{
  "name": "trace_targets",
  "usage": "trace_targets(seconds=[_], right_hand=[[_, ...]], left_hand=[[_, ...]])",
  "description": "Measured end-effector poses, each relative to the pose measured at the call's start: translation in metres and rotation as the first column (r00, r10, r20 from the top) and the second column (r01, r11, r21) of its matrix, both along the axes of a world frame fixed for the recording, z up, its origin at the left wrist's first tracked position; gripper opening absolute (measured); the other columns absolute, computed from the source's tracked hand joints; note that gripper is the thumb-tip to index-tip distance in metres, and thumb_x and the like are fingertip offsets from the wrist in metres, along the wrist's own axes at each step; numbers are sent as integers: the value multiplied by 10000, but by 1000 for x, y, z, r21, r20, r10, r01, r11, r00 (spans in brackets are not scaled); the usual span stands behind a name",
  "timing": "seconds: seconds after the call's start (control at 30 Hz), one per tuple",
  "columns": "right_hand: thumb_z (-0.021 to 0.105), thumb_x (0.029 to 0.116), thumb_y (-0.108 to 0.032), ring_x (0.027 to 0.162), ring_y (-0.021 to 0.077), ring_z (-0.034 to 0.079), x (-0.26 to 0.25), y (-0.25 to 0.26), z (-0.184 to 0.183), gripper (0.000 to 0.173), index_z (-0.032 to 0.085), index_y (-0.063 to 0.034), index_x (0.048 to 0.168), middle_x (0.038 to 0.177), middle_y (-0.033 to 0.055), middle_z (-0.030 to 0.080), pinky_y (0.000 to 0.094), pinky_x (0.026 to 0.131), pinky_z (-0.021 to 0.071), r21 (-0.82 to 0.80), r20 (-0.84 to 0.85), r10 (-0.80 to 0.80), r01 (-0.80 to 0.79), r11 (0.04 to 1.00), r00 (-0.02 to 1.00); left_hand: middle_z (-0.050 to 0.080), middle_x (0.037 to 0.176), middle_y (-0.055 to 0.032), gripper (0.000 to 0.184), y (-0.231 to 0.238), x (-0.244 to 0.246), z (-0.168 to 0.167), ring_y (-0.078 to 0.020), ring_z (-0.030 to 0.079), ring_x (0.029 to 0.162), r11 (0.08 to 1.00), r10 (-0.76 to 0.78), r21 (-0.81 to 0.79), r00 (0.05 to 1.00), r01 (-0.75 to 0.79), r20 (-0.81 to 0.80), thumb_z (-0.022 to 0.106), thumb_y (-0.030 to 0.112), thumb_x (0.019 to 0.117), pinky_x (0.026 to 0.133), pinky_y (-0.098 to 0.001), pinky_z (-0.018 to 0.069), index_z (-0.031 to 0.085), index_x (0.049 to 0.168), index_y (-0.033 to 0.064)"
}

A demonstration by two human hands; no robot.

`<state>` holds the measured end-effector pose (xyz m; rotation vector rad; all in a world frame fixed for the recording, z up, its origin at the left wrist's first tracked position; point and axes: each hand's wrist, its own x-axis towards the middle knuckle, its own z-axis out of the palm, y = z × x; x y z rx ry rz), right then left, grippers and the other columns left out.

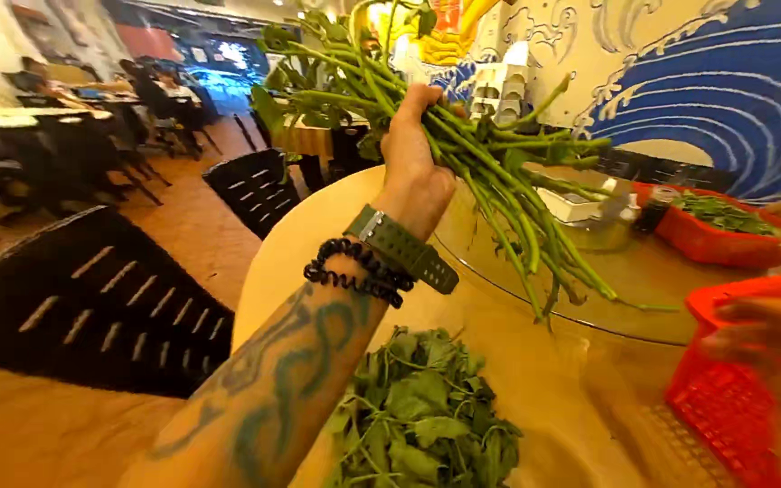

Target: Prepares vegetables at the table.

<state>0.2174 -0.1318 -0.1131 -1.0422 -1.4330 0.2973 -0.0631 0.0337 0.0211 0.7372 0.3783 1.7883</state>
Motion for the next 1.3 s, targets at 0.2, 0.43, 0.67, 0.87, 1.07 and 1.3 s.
trace_targets(seconds=[0.2,0.43,0.67,0.87,1.07,1.3], right_hand=[[285,1070,-480,969,141,675,-59,51,-63,603,623,-14,1250,1268,104,635,315,774,577,-448,57,187,-142,883,981],[333,1075,-475,1314,366,518,-100,101,-118,604,660,-23,1308,1393,261,545,512,1094,423,-513,335,243,-41,857,910],[351,1097,-314,1302,545,494,-101,94,-150,498,645,11,1334,1431,360,504,648,1078,369,-407,600,202,79,910,774],[364,1096,-316,1292,541,497,-101,94,-145,486,626,16,1337,1413,367,511,643,1063,378,-465,590,221,102,879,777],[404,1099,-365,1310,526,501,-104,89,-145,491,602,-16,1381,1450,347,497,621,1089,384,-504,592,227,135,853,773],[434,1084,-291,1319,542,499,-108,91,-153,434,616,-26,1375,1459,332,500,660,1086,380,-496,653,201,211,843,731]], left_hand=[[584,846,-38,49,-15,-95,20,-132,626,730,970,242,37,966,-239,-90,476,154,1037,675,-317,576,464,1079,132],[584,801,5,44,-2,-185,2,-87,625,712,905,425,70,899,-420,-106,464,133,1040,685,-271,578,474,1013,166],[599,805,-14,59,66,-222,-41,-110,644,747,911,413,73,900,-407,-137,447,119,1040,739,-297,586,484,1007,153],[620,791,-1,89,122,-215,-34,-107,661,751,923,380,27,897,-385,-224,448,142,1053,757,-297,596,502,985,160],[656,840,-14,151,133,-227,5,-132,684,810,923,380,56,881,-381,-283,421,147,1072,807,-321,603,542,981,140],[682,930,7,127,73,-308,87,-124,701,879,912,399,65,839,-406,-370,437,192,1069,846,-323,609,557,1103,167]])
